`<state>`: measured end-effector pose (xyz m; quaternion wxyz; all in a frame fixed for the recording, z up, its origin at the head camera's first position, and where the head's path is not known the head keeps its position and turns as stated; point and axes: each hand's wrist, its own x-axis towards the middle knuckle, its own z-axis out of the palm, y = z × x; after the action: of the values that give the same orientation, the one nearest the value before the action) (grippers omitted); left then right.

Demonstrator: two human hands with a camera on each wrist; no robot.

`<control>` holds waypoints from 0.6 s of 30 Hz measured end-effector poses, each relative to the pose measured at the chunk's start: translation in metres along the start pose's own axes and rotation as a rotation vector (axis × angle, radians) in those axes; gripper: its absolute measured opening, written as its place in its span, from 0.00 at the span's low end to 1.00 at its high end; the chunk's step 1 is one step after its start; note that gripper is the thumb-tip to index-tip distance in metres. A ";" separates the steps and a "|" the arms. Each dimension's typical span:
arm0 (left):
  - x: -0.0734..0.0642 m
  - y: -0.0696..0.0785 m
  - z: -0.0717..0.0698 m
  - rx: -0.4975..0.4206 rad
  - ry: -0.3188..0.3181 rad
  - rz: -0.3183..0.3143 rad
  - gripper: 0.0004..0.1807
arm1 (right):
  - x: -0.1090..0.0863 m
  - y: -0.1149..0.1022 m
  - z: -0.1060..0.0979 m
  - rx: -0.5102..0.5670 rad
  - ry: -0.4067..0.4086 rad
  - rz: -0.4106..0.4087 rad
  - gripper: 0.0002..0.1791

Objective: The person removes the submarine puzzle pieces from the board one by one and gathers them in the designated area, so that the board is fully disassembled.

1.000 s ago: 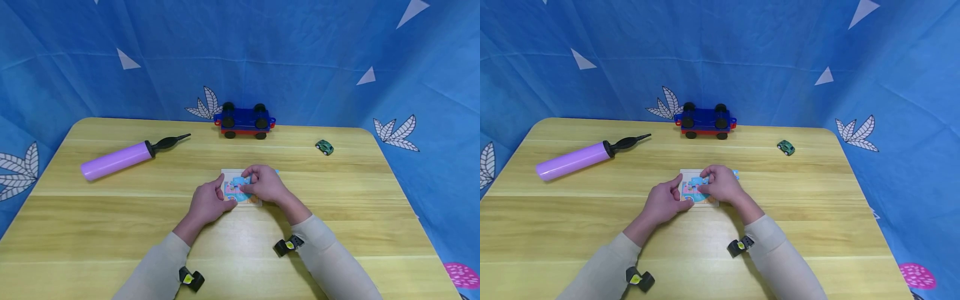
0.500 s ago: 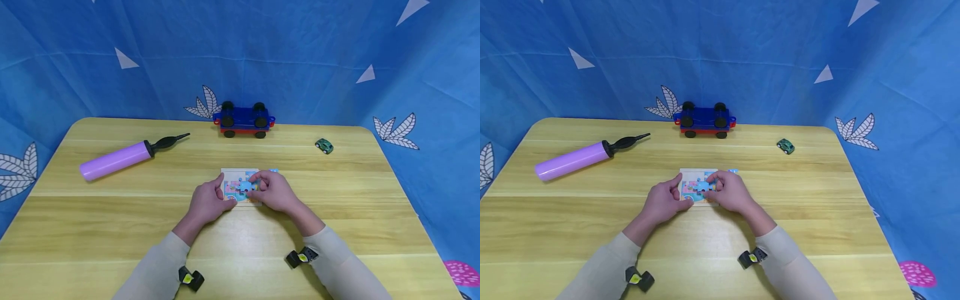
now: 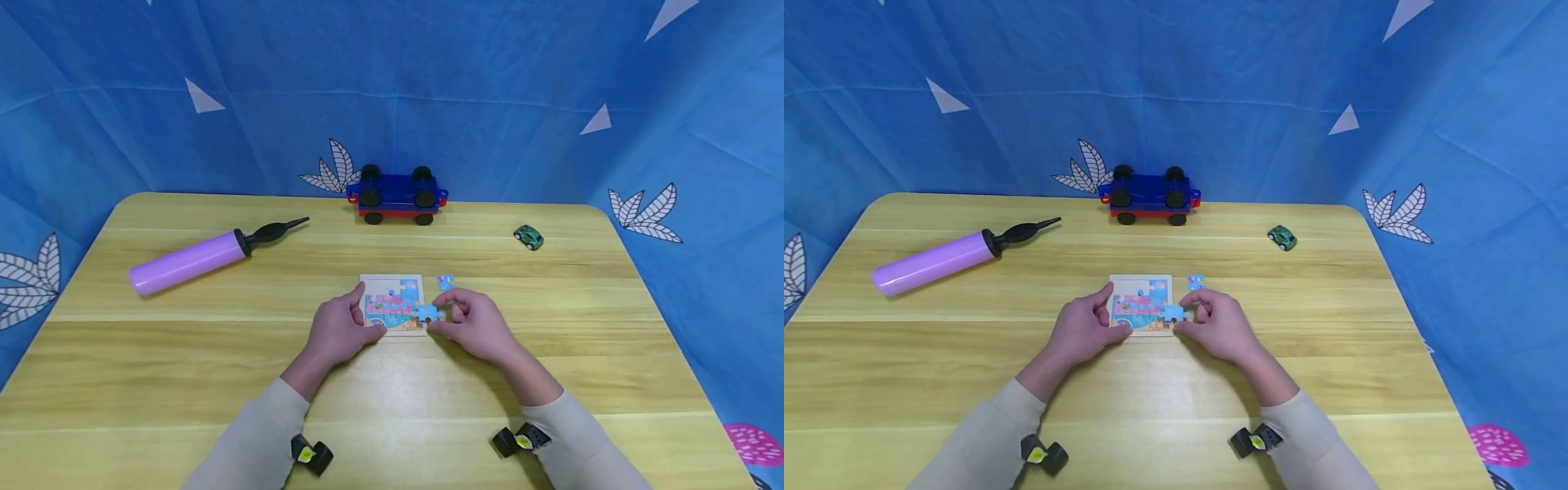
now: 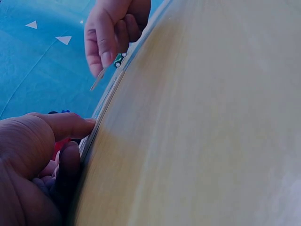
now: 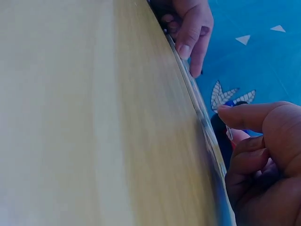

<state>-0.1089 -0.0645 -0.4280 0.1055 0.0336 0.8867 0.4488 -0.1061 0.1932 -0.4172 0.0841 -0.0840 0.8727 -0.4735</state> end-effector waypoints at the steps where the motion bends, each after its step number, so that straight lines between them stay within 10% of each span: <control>1: 0.000 0.000 0.000 0.001 0.000 -0.002 0.49 | -0.001 0.002 -0.002 0.000 0.005 0.000 0.15; 18: 0.001 -0.002 0.001 0.022 0.006 -0.002 0.50 | -0.011 0.030 -0.038 -0.002 0.096 0.055 0.16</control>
<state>-0.1097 -0.0644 -0.4302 0.1030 0.0328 0.8919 0.4392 -0.1056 0.2422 -0.4211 0.0552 -0.0374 0.8783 -0.4734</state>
